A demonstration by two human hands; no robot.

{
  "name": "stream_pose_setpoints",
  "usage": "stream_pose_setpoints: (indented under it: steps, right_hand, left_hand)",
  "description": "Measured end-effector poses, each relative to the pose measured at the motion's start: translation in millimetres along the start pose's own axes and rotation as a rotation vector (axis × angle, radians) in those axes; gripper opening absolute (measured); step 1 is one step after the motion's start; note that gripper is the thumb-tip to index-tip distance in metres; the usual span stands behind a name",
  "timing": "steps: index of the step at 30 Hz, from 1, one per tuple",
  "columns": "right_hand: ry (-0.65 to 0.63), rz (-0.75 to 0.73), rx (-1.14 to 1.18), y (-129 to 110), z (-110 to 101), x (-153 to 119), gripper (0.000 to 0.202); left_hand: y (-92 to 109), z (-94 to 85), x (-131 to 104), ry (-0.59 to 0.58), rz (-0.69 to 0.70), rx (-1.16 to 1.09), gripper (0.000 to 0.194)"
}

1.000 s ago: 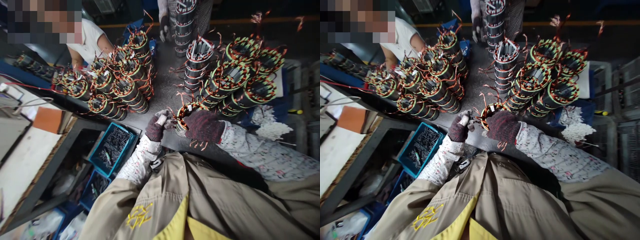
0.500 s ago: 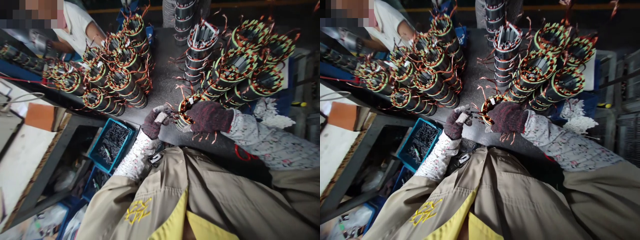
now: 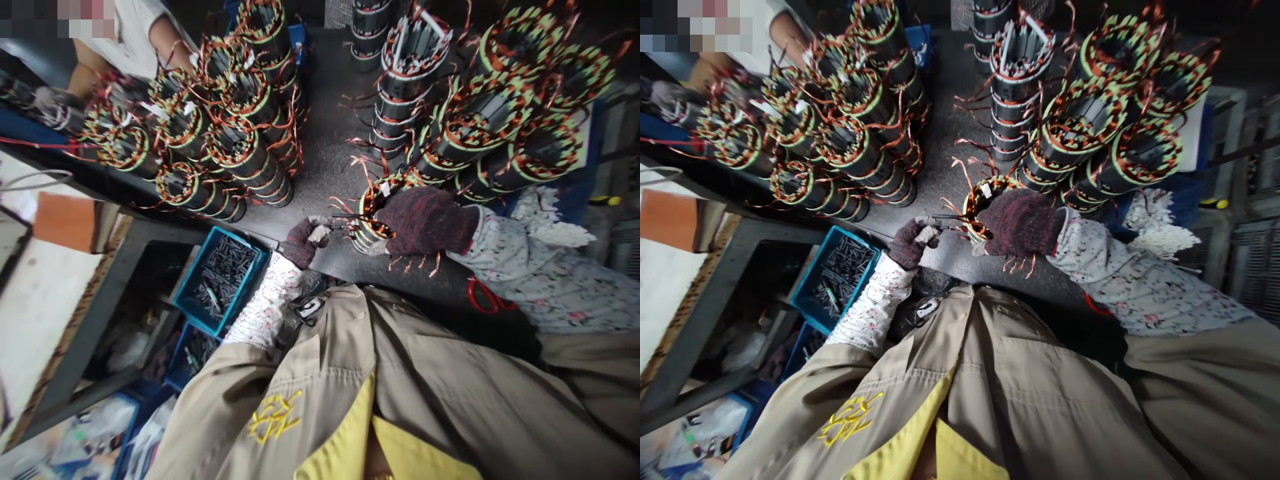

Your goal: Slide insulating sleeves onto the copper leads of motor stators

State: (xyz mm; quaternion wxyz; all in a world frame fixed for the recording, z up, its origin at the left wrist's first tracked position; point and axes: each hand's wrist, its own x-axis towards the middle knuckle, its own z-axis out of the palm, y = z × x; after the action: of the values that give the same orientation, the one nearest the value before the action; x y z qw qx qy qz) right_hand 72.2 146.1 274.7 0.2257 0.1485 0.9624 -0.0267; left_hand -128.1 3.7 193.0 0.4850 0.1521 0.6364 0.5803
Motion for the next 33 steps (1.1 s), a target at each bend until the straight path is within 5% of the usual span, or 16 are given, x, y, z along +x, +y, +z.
stream_pose_setpoints:
  steps: [6,19,33]
  right_hand:
    - [-0.033,0.003,0.022,0.3,-3.7,1.1,0.044]
    - [0.008,0.009,0.01,-1.0,0.4,0.4,0.05]
    - [0.0,0.027,-0.008,-1.5,-2.1,0.3,0.051]
  left_hand:
    - [4.8,-6.1,10.2,-0.131,0.047,0.167,0.02]
    - [2.8,-7.6,13.7,-0.2,-0.074,0.08,0.025]
    - [4.5,-4.0,12.5,-0.218,0.09,0.142,0.014]
